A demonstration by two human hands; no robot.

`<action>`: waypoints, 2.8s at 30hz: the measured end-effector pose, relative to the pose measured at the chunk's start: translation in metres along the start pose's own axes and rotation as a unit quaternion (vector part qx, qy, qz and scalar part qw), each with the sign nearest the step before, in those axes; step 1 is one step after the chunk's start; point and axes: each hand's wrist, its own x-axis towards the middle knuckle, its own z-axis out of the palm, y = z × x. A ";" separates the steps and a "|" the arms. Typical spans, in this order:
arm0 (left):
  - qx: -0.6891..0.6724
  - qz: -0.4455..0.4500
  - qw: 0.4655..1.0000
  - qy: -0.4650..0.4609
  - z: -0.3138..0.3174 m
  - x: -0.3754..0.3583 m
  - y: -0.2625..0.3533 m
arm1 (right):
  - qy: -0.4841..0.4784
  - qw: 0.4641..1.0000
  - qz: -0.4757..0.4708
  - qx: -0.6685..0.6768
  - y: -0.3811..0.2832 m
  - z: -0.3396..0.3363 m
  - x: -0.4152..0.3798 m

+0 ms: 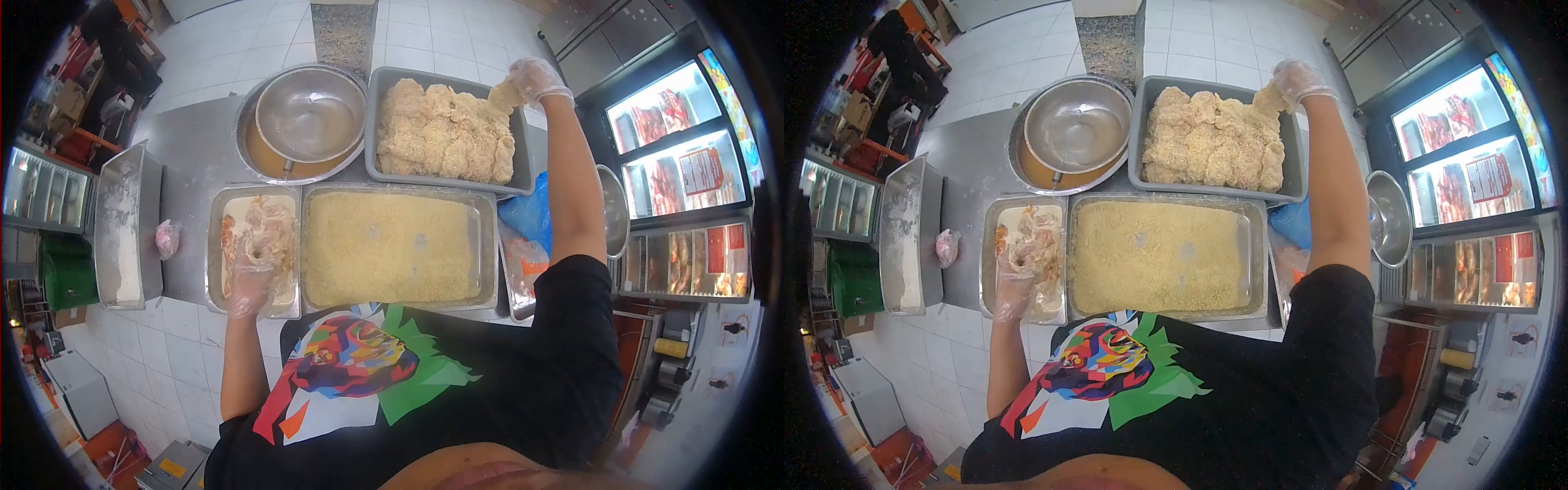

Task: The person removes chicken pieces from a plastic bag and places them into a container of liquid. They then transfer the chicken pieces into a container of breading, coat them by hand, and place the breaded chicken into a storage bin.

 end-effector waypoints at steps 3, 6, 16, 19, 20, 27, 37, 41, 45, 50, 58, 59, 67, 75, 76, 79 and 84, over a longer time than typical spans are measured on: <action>-0.049 0.003 0.999 0.002 0.011 -0.008 0.008 | 0.094 0.993 0.014 0.071 0.002 0.038 -0.004; -0.153 -0.094 0.977 -0.113 0.026 -0.010 0.023 | 0.067 0.991 -0.041 -0.111 -0.016 0.099 -0.020; 0.333 0.227 0.914 -0.044 0.075 0.020 -0.055 | 0.054 0.960 0.109 0.251 -0.070 0.136 -0.134; 0.242 0.067 0.968 0.014 0.035 0.029 -0.043 | 0.030 0.873 0.153 0.463 -0.111 0.140 -0.199; 0.227 0.076 0.970 0.033 0.019 0.028 -0.046 | -0.057 0.842 0.165 0.511 -0.122 0.164 -0.208; 0.487 -0.046 0.868 -0.083 -0.044 0.015 -0.111 | -0.071 0.948 -0.011 0.311 -0.240 0.371 -0.210; 0.477 -0.169 0.846 -0.170 -0.047 0.016 -0.082 | -0.326 0.812 -0.126 0.468 -0.353 0.210 -0.178; 0.404 -0.164 0.890 -0.137 -0.064 0.014 -0.107 | -0.248 0.871 -0.318 0.281 -0.370 0.223 -0.198; 0.278 -0.142 0.942 -0.121 -0.077 0.010 -0.110 | -0.309 0.850 -0.353 0.240 -0.346 0.247 -0.201; 0.184 -0.198 0.960 -0.077 -0.065 0.013 -0.102 | -0.255 0.825 -0.319 0.390 -0.302 0.197 -0.201; -0.135 -0.208 0.959 -0.137 -0.052 -0.008 -0.032 | -0.106 0.917 -0.240 0.301 -0.310 0.214 -0.232; -0.139 -0.212 0.958 -0.136 -0.052 -0.007 -0.041 | -0.053 0.944 -0.225 0.233 -0.326 0.231 -0.240; -0.025 -0.195 0.976 -0.095 -0.071 0.007 -0.116 | -0.171 0.948 -0.086 0.255 -0.355 0.259 -0.225; -0.250 -0.246 0.936 0.005 -0.060 -0.002 -0.114 | -0.296 0.858 -0.135 0.398 -0.303 0.201 -0.229; -0.278 -0.258 0.925 0.008 -0.061 0.000 -0.118 | -0.282 0.849 -0.125 0.430 -0.300 0.192 -0.232; -0.413 -0.280 0.866 0.023 -0.055 -0.005 -0.112 | -0.227 0.891 -0.251 0.303 -0.286 0.162 -0.249; -0.484 -0.289 0.826 0.020 -0.044 -0.008 -0.094 | -0.236 0.916 -0.193 0.259 -0.283 0.214 -0.248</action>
